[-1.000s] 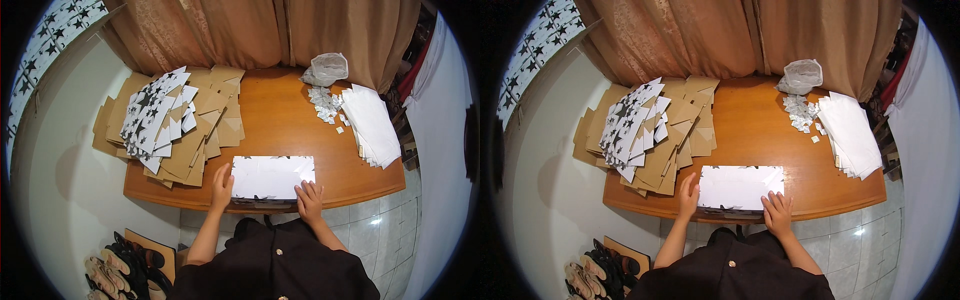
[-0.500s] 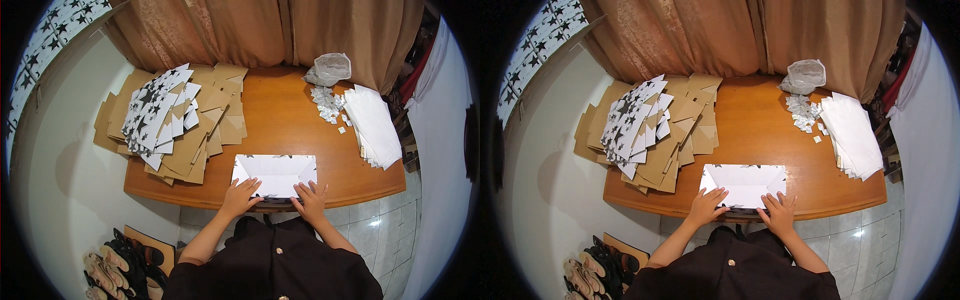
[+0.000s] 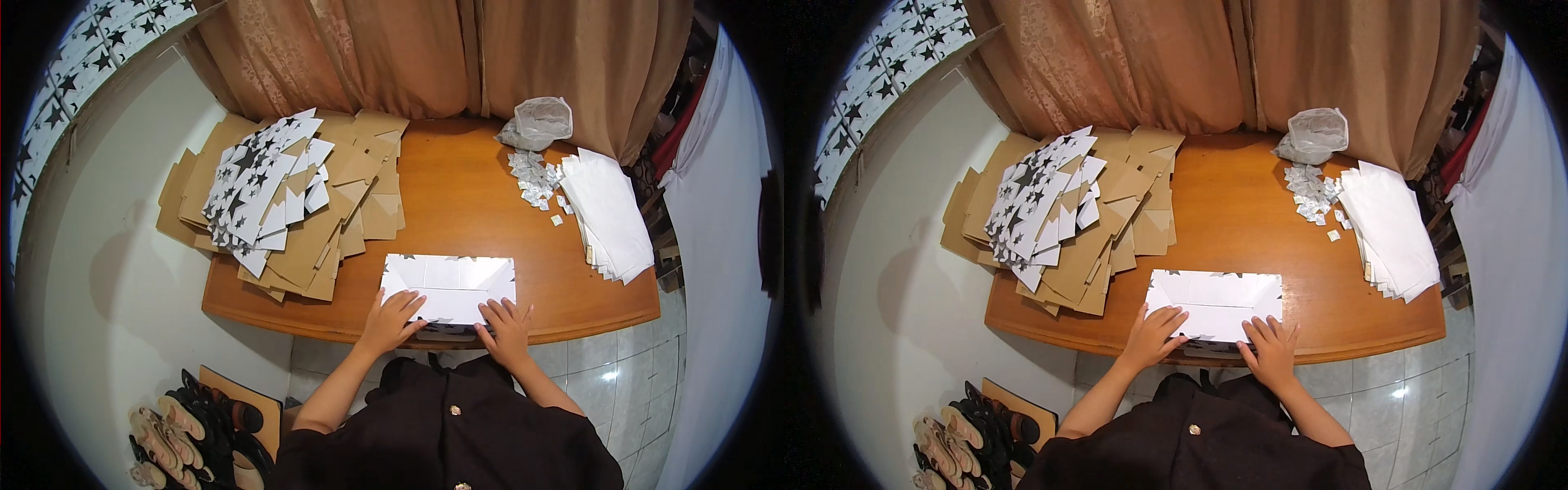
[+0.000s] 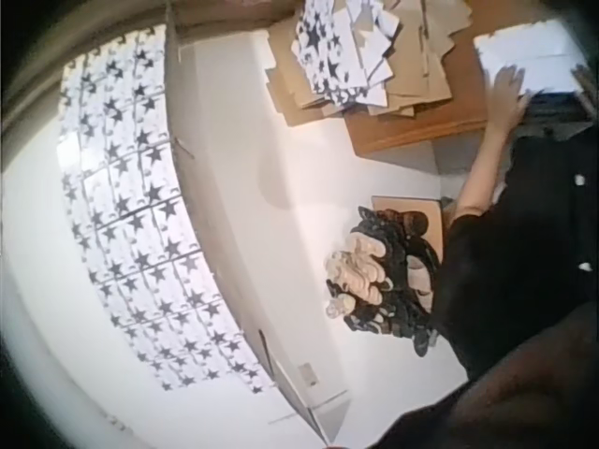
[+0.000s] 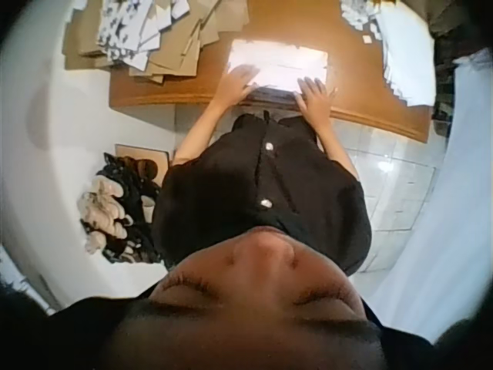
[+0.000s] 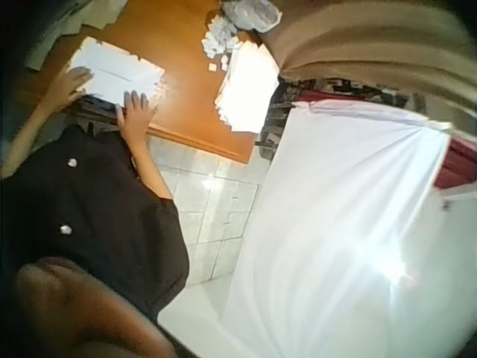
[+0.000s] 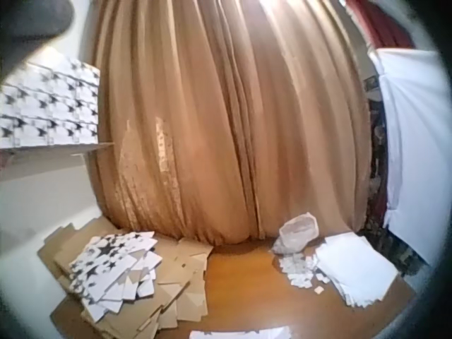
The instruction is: Assembling cardboard shoeboxes, lining them with tissue paper, adding labels, and placing them on a storage shelf.
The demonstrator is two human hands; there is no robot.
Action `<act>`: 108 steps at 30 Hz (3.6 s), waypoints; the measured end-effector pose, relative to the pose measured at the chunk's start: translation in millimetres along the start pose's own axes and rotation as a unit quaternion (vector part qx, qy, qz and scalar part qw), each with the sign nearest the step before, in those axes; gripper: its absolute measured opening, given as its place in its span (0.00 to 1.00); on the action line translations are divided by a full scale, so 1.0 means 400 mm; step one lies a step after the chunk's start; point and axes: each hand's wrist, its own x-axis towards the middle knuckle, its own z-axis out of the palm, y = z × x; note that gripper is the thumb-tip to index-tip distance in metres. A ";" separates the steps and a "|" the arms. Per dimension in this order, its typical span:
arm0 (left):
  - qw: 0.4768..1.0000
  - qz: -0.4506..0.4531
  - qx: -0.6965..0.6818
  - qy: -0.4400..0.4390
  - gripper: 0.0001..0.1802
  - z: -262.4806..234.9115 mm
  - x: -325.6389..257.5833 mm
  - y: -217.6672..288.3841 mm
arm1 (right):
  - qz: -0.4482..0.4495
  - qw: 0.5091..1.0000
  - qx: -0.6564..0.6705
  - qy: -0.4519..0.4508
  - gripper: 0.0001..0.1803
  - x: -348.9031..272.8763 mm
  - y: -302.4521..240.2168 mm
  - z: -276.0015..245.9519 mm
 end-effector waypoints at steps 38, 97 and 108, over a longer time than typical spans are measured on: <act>0.958 0.131 -0.051 0.250 0.36 0.128 0.161 0.172 | 0.136 0.775 0.551 0.278 0.28 0.098 0.075 -0.146; 0.963 -0.007 -0.154 -0.220 0.33 0.104 0.246 0.009 | -0.019 0.989 0.012 -0.143 0.19 0.191 0.129 0.004; 0.835 -0.191 -0.011 -0.516 0.46 0.173 0.336 -0.080 | 0.118 0.811 -0.216 -0.531 0.30 0.355 0.080 0.063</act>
